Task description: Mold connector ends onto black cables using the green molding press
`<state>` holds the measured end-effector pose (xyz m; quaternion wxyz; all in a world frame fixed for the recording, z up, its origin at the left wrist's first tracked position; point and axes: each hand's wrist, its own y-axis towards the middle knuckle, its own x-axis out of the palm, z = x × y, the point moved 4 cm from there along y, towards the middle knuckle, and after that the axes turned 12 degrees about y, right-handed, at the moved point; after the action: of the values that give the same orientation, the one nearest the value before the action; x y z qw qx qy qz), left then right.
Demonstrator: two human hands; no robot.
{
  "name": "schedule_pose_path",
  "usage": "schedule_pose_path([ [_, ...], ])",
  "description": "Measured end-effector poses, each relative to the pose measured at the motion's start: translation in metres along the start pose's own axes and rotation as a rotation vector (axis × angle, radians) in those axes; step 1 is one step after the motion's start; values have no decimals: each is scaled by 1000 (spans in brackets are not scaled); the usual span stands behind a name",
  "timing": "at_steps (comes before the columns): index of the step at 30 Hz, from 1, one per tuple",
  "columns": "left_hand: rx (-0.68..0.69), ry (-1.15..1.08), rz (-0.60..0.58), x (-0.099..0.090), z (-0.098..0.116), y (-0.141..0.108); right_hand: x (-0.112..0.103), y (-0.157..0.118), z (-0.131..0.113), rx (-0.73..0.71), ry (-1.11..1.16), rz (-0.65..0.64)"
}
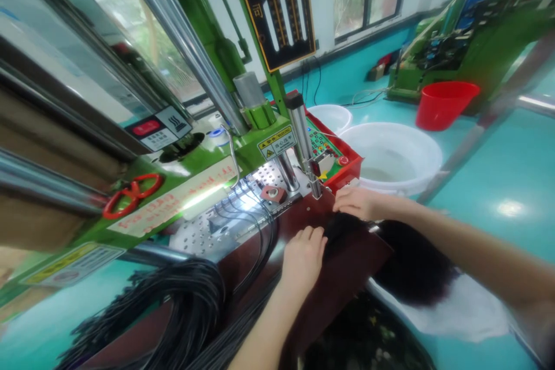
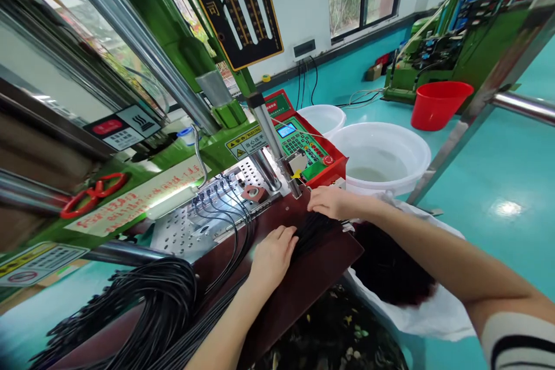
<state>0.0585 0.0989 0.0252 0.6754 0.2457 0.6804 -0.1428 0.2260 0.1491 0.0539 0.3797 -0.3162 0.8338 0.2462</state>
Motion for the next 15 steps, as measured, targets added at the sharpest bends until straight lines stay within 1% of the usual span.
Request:
schedule_pose_path([
  [3,-6,-16,-1,-2,1,0,-7,-5,0,74,9,-51],
  [8,-15,-58,-12,-7,4,1,-6,-23,-7,121,47,-165],
  [12,-19,-9,-3,-6,11,-2,-2,-36,2,163,-16,-146],
  [15,-26,86,30,-4,18,-7,9,-45,13,142,-119,-140],
])
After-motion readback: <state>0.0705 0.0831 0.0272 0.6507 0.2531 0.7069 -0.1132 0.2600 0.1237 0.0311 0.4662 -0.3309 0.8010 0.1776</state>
